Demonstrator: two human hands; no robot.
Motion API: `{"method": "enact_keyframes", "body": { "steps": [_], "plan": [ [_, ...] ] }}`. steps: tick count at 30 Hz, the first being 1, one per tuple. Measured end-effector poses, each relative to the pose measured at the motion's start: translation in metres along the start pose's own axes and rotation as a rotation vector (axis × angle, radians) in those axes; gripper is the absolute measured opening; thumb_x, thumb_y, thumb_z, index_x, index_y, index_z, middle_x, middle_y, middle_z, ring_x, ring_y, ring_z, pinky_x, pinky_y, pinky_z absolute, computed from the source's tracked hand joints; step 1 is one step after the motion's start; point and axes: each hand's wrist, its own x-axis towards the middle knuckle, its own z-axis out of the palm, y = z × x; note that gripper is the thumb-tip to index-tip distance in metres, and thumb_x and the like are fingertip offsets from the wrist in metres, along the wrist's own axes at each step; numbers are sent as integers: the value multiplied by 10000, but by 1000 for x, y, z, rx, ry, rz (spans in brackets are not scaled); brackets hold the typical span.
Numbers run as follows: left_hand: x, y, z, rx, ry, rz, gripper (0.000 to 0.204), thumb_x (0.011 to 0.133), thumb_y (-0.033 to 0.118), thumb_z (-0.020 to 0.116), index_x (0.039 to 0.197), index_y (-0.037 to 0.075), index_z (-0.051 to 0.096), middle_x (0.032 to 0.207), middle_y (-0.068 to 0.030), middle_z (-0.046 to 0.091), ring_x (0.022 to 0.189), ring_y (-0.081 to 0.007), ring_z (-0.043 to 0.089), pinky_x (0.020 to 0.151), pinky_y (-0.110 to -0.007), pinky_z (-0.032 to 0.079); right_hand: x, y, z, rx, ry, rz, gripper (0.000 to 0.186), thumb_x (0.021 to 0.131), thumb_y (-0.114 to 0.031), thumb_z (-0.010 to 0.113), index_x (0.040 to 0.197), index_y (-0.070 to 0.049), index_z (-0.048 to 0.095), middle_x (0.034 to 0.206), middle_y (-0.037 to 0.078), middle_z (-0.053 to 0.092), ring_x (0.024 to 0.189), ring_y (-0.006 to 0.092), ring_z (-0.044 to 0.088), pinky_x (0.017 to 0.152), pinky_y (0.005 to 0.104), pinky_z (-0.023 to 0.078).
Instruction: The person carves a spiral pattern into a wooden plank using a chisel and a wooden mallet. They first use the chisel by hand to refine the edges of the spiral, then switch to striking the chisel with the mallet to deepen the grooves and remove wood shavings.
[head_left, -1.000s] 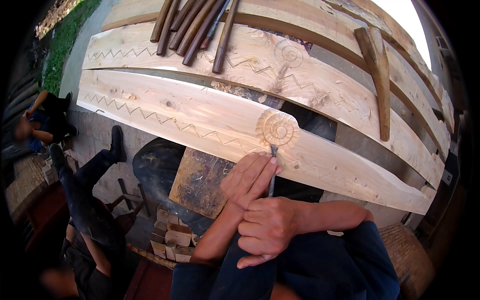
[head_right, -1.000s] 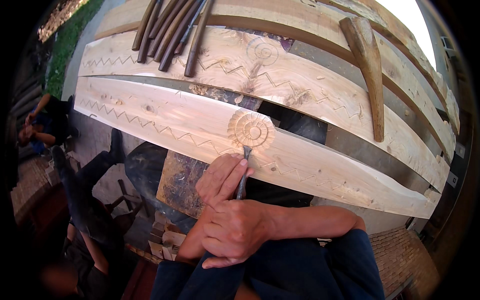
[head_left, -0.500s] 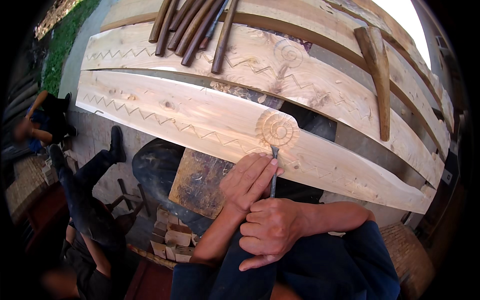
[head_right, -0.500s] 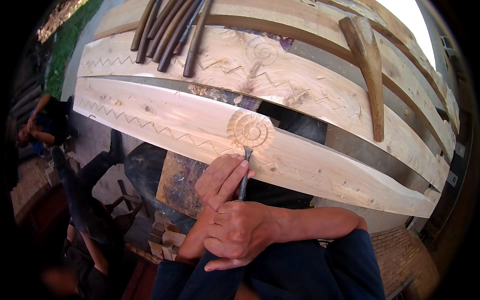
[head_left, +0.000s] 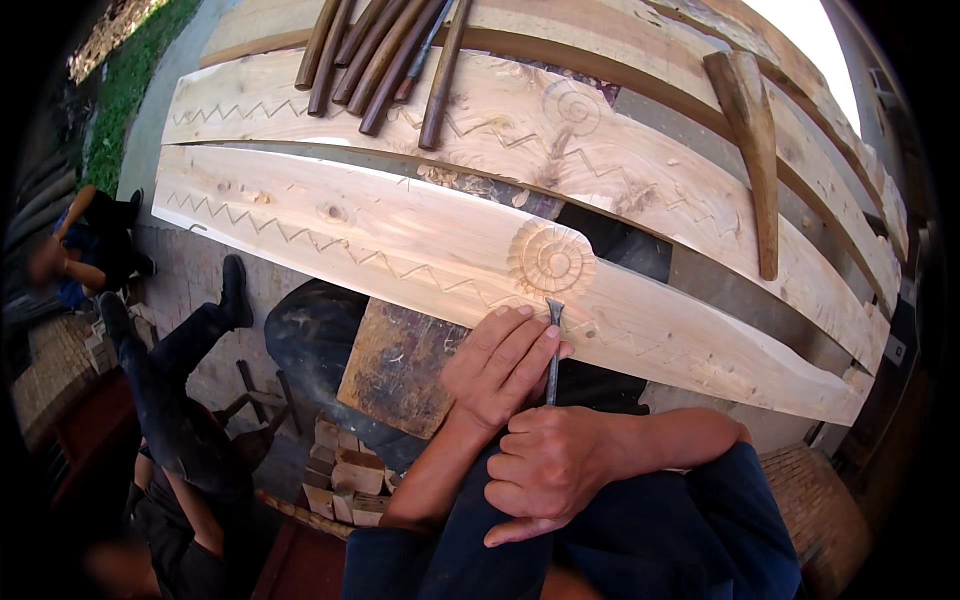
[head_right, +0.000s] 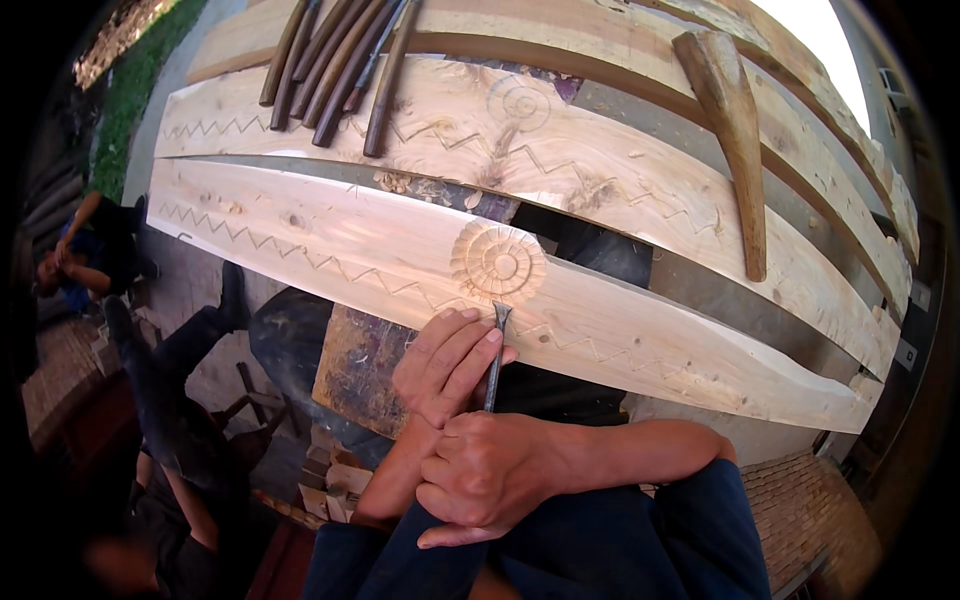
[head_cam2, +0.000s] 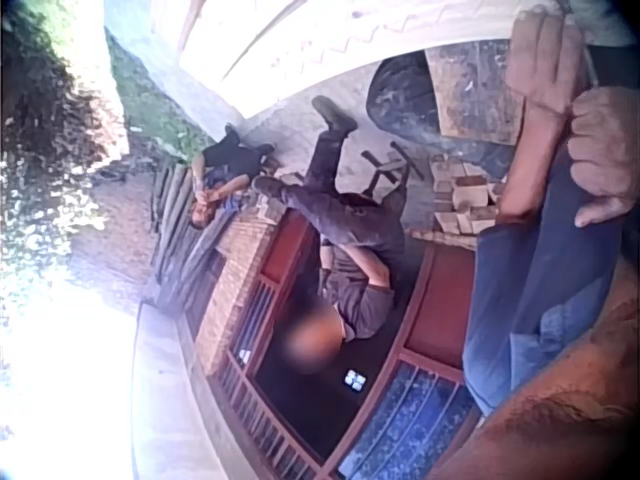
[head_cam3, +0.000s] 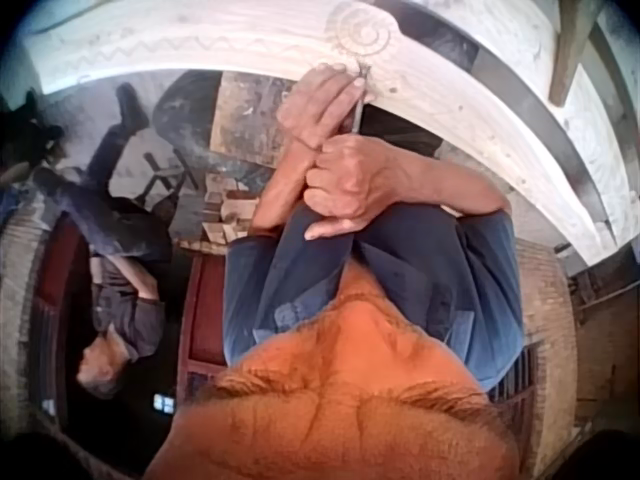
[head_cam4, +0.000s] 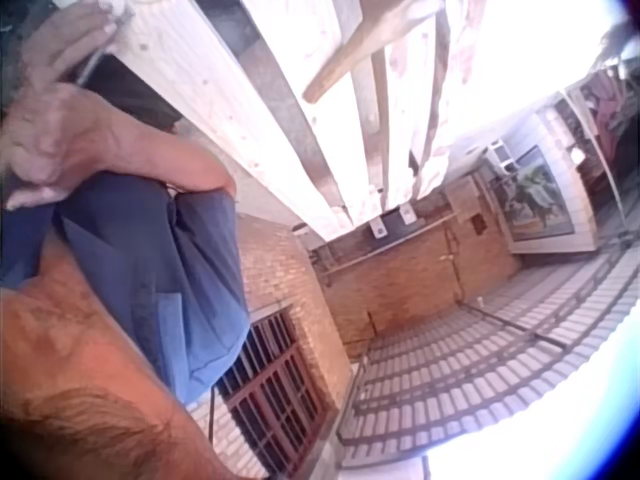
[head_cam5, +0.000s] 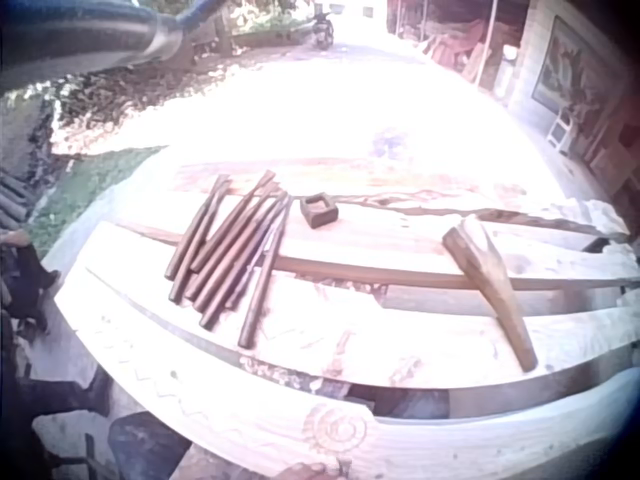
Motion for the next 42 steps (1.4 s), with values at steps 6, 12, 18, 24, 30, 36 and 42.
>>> {"method": "enact_keyframes", "body": {
  "steps": [6, 12, 18, 24, 30, 36, 42],
  "plan": [
    [-1, 4, 5, 19, -32, 7, 332, 855, 121, 963, 1159, 84, 834, 1113, -83, 826, 1097, -287, 800, 1004, -451, 660, -7, -1, -4, -45, -46, 28, 637, 942, -514, 847, 646, -127, 436, 632, 5, 401, 506, 174, 461, 505, 337, 388],
    [-3, 1, 6, 39, -40, 13, 341, 853, 121, 966, 1164, 74, 837, 1116, -78, 826, 1102, -283, 799, 1008, -442, 656, -6, 2, -2, -18, -31, 28, 638, 937, -508, 850, 643, -127, 431, 632, 7, 417, 510, 180, 471, 513, 343, 403],
    [-2, 4, 6, 45, -29, 5, 330, 856, 106, 964, 1157, 62, 834, 1103, -92, 825, 1075, -297, 808, 1003, -449, 658, -7, 7, 1, -35, -35, -26, 625, 942, -499, 845, 643, -129, 438, 635, 8, 420, 522, 182, 482, 523, 339, 403],
    [-4, 2, 6, -19, 9, -28, 326, 861, 87, 957, 1158, 47, 828, 1083, -110, 818, 1046, -319, 820, 984, -460, 669, -3, 4, 1, -56, -47, -52, 624, 952, -506, 835, 645, -132, 441, 636, 4, 412, 522, 179, 478, 522, 335, 398],
    [-2, 2, 4, -14, -24, -19, 333, 856, 86, 961, 1159, 47, 830, 1084, -113, 816, 1058, -321, 818, 991, -460, 669, -3, -2, -10, 12, -119, 39, 582, 936, -479, 831, 645, -79, 524, 635, 69, 549, 560, 268, 625, 571, 392, 534],
    [-1, 2, 4, 17, -33, -14, 333, 848, 84, 964, 1153, 49, 836, 1091, -114, 817, 1065, -317, 817, 999, -457, 666, -5, 6, -2, 5, -40, 13, 636, 940, -516, 845, 653, -131, 428, 642, 9, 420, 526, 190, 491, 528, 345, 401],
    [-2, 1, 5, -2, -1, -16, 323, 859, 58, 949, 1155, 28, 823, 1099, -154, 816, 1030, -343, 821, 964, -468, 679, 0, 8, 1, 10, -6, -36, 618, 956, -501, 833, 657, -132, 438, 649, 8, 421, 535, 182, 486, 537, 342, 399]
  ]
}}
